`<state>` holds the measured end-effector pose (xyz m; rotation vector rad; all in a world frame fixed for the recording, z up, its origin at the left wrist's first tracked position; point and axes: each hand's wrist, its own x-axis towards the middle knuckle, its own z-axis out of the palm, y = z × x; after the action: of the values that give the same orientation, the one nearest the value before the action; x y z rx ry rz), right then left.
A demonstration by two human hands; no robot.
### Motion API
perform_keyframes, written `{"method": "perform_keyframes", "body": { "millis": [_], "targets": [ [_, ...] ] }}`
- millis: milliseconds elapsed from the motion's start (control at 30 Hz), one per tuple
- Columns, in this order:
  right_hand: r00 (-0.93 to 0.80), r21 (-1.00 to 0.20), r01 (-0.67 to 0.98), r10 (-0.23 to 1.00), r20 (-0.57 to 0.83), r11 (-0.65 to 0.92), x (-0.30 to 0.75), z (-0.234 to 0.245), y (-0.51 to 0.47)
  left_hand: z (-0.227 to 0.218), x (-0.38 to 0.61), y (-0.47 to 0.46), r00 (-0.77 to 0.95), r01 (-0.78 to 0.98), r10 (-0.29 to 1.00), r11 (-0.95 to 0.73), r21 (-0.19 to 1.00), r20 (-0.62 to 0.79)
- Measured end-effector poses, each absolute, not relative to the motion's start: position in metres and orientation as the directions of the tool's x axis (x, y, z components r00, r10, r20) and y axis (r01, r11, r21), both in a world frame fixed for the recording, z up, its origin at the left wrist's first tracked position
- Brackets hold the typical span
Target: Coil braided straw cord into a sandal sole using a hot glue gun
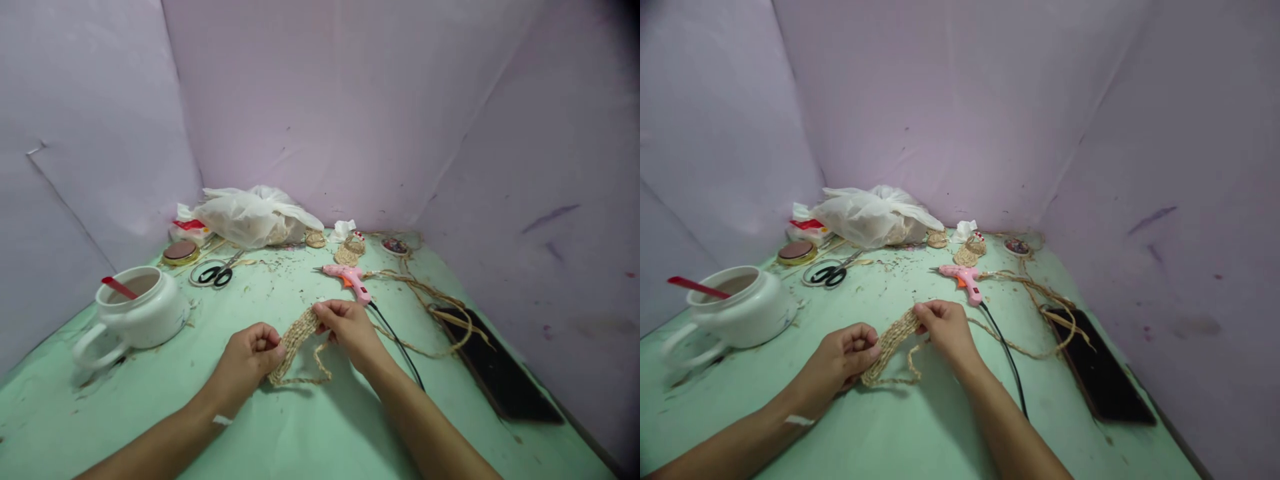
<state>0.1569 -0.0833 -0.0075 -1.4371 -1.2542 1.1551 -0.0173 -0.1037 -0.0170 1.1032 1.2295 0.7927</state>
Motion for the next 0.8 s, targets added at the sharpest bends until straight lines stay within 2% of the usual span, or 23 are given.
{"method": "perform_keyframes", "body": {
  "millis": [267,567,700,800],
  "targets": [
    [0.056,-0.994,-0.052,0.993,-0.1,-0.097,0.1565,-0.0045,-0.0861,-0.0121,-0.0193,-0.1086,0.437,0.315,0.863,0.117,0.942,-0.253],
    [0.037,-0.962,-0.231,0.986,-0.16,-0.147,0.1486,-0.0118,-0.0865,-0.0176,-0.0174,-0.1105,0.429,0.279,0.862,0.157,0.947,-0.269],
    [-0.024,-0.951,-0.234,0.979,-0.204,-0.204,0.1488,-0.0061,-0.0893,-0.0163,-0.0166,-0.1096,0.397,0.274,0.876,0.171,0.946,-0.273],
    [-0.014,-0.955,-0.215,0.978,-0.209,-0.207,0.1485,-0.0048,-0.0904,-0.0171,-0.014,-0.1117,0.454,0.275,0.856,0.131,0.953,-0.248]
  ]
}}
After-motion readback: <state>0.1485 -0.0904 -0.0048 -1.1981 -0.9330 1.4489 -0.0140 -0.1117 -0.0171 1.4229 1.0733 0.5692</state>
